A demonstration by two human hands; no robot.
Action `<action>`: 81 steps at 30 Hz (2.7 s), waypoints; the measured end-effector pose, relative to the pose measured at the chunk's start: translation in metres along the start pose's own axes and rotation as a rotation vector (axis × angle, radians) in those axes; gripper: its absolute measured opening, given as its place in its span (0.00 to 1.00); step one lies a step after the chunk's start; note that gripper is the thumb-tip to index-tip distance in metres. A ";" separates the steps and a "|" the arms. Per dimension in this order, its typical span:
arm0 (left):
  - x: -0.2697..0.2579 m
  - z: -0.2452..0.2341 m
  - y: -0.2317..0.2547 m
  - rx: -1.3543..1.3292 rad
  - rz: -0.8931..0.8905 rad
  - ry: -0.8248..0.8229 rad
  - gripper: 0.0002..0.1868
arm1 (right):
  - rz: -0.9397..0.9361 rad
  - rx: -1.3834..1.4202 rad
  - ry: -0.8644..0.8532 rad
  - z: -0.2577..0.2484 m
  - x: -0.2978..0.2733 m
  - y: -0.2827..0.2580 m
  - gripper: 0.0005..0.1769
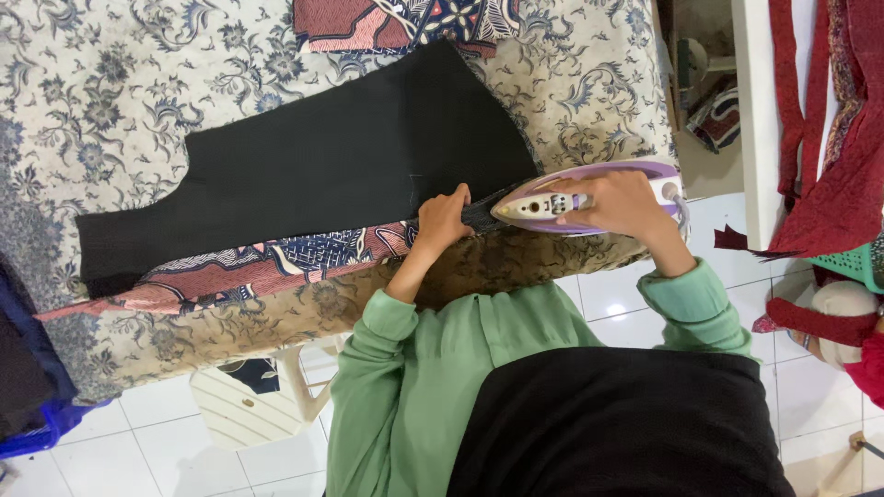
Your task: The person irons a patterned fabric piece on a table, repeatedly folding and pressing the edges with an iron. The person adjusts the fabric and continues ironing different sections of the same piece.
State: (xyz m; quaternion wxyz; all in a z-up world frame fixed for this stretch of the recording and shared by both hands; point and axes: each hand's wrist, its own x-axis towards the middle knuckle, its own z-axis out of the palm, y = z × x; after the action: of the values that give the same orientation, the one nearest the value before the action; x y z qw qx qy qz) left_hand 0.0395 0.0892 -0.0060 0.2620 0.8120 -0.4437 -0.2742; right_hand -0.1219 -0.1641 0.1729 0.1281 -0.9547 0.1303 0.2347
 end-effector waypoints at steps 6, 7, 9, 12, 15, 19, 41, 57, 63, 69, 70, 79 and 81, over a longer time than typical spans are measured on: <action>-0.004 -0.003 0.003 -0.009 0.069 0.040 0.34 | -0.113 0.054 0.057 -0.002 0.002 -0.004 0.32; -0.005 -0.003 0.003 -0.004 0.065 0.030 0.33 | -0.097 0.077 0.066 -0.003 0.002 -0.005 0.31; -0.006 -0.003 0.005 0.017 0.058 0.029 0.32 | -0.078 0.074 0.071 -0.004 0.004 -0.005 0.31; -0.007 -0.002 0.011 0.066 0.035 0.014 0.31 | -0.051 0.026 0.022 -0.005 0.006 -0.009 0.32; -0.011 -0.003 0.014 0.081 0.001 -0.049 0.30 | -0.050 0.037 -0.038 -0.003 0.004 -0.016 0.33; -0.021 -0.016 -0.002 0.128 -0.029 -0.005 0.31 | -0.137 0.024 0.038 0.002 0.000 -0.028 0.33; -0.066 -0.051 -0.045 0.201 -0.147 -0.052 0.24 | -0.302 0.059 0.208 0.011 0.005 -0.086 0.32; -0.090 -0.051 -0.079 0.125 -0.105 -0.004 0.16 | -0.308 -0.024 0.141 0.029 0.018 -0.123 0.33; -0.109 -0.075 -0.083 0.210 -0.125 -0.031 0.20 | -0.354 -0.019 0.164 0.031 0.021 -0.128 0.33; -0.128 -0.094 -0.111 0.299 -0.216 -0.142 0.20 | -0.361 0.006 0.198 0.032 0.020 -0.131 0.32; -0.128 -0.095 -0.114 0.251 -0.172 -0.082 0.20 | -0.368 0.010 0.225 0.031 0.021 -0.133 0.32; -0.137 -0.094 -0.121 0.179 -0.182 -0.114 0.15 | -0.358 0.023 0.266 0.043 0.022 -0.159 0.30; -0.137 -0.097 -0.119 0.169 -0.181 -0.105 0.16 | -0.380 0.029 0.270 0.045 0.024 -0.165 0.29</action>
State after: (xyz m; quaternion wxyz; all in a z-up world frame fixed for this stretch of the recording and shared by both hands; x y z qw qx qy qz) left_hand 0.1117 0.2814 0.0128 0.1431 0.8525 -0.4031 -0.3004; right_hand -0.0695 -0.0004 0.1532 0.1649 -0.9829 -0.0325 0.0749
